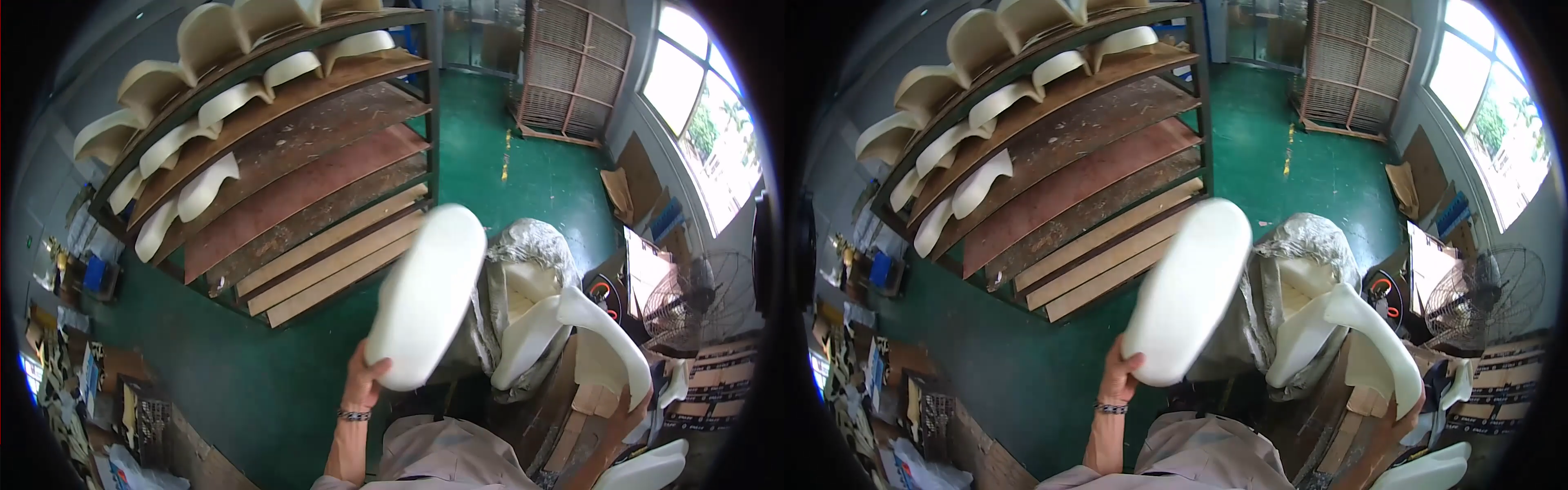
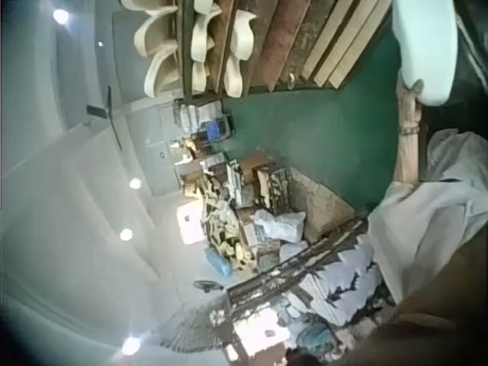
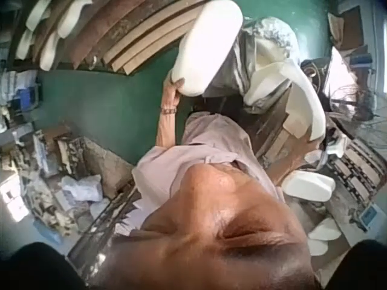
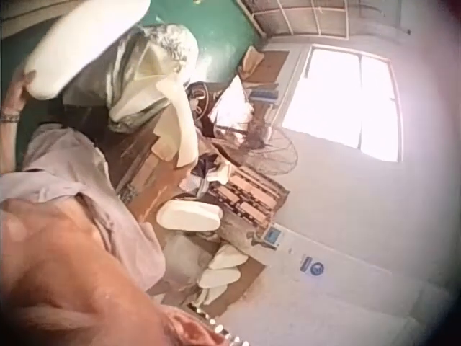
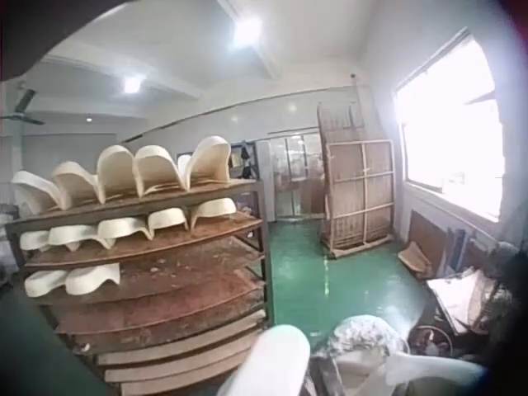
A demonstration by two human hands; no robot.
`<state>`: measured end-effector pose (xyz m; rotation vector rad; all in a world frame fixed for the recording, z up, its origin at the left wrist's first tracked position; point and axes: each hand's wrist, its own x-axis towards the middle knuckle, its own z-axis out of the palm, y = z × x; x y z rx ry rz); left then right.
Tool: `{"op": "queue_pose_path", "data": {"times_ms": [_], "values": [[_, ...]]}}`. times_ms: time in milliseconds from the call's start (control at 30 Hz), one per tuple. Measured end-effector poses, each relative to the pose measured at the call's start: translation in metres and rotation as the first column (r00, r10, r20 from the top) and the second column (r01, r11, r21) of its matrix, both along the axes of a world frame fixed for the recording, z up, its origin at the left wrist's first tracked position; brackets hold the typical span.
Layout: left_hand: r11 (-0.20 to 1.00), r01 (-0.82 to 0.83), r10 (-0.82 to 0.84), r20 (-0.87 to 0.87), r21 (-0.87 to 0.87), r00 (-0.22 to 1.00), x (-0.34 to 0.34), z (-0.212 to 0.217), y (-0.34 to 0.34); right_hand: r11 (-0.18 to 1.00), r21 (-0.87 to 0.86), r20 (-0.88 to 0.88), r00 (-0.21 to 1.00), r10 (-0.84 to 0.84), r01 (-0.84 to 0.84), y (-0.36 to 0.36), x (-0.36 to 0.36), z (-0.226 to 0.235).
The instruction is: Sorting and moving white foam pads between a workbench, a storage rack, and a large transport bag.
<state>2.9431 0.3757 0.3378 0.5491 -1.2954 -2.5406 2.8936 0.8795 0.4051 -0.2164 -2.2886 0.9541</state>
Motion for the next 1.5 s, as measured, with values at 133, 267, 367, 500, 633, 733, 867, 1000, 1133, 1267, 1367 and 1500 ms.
{"op": "queue_pose_path", "data": {"times_ms": [133, 267, 367, 500, 633, 733, 867, 1000, 1133, 1267, 1367, 1500], "values": [[0.957, -0.289, 0.280, -0.171, -0.027, 0.945, 0.016, 0.029, -0.058, 0.986, -0.035, -0.037, 0.987, 0.159, -0.160, -0.055, -0.031, -0.004], [0.894, -0.446, 0.435, -0.295, 0.030, 0.851, 0.014, 0.062, -0.103, 0.968, -0.005, 0.010, 0.968, 0.251, -0.251, -0.093, -0.042, -0.010], [0.856, -0.517, 0.497, -0.289, 0.007, 0.818, 0.005, 0.081, -0.135, 0.940, 0.025, -0.021, 0.940, 0.341, -0.340, -0.130, -0.045, -0.002], [0.859, -0.510, 0.489, -0.349, 0.036, 0.799, -0.014, 0.100, -0.173, 0.915, 0.032, 0.002, 0.916, 0.402, -0.402, -0.165, -0.040, 0.007], [0.852, -0.520, 0.500, -0.386, 0.059, 0.775, -0.043, 0.111, -0.207, 0.930, -0.006, 0.014, 0.930, 0.368, -0.368, -0.202, -0.032, 0.019], [0.841, -0.536, 0.516, -0.393, 0.067, 0.761, -0.077, 0.121, -0.237, 0.920, -0.016, 0.003, 0.920, 0.391, -0.391, -0.222, -0.027, 0.031], [0.828, -0.561, 0.506, -0.451, 0.015, 0.735, -0.122, 0.128, -0.291, 0.906, 0.020, 0.015, 0.907, 0.422, -0.422, -0.245, -0.025, 0.044], [0.829, -0.559, 0.504, -0.475, 0.032, 0.721, -0.173, 0.123, -0.345, 0.868, 0.003, -0.131, 0.860, 0.493, -0.497, -0.278, -0.038, 0.052], [0.837, -0.537, 0.518, -0.465, 0.103, 0.718, -0.211, 0.113, -0.383, 0.816, 0.148, -0.296, 0.762, 0.576, -0.559, -0.322, -0.078, 0.073], [0.860, -0.494, 0.493, -0.464, 0.131, 0.736, -0.214, 0.105, -0.416, 0.670, 0.299, -0.496, 0.489, 0.717, -0.679, -0.407, -0.137, 0.102], [0.889, -0.436, 0.451, -0.440, 0.141, 0.776, -0.217, 0.115, -0.402, 0.559, 0.407, -0.508, 0.330, 0.796, -0.723, -0.470, -0.188, 0.114], [0.877, -0.465, 0.471, -0.417, 0.123, 0.778, -0.217, 0.116, -0.389, 0.446, 0.518, -0.369, 0.279, 0.886, -0.730, -0.541, -0.268, 0.089]]}}
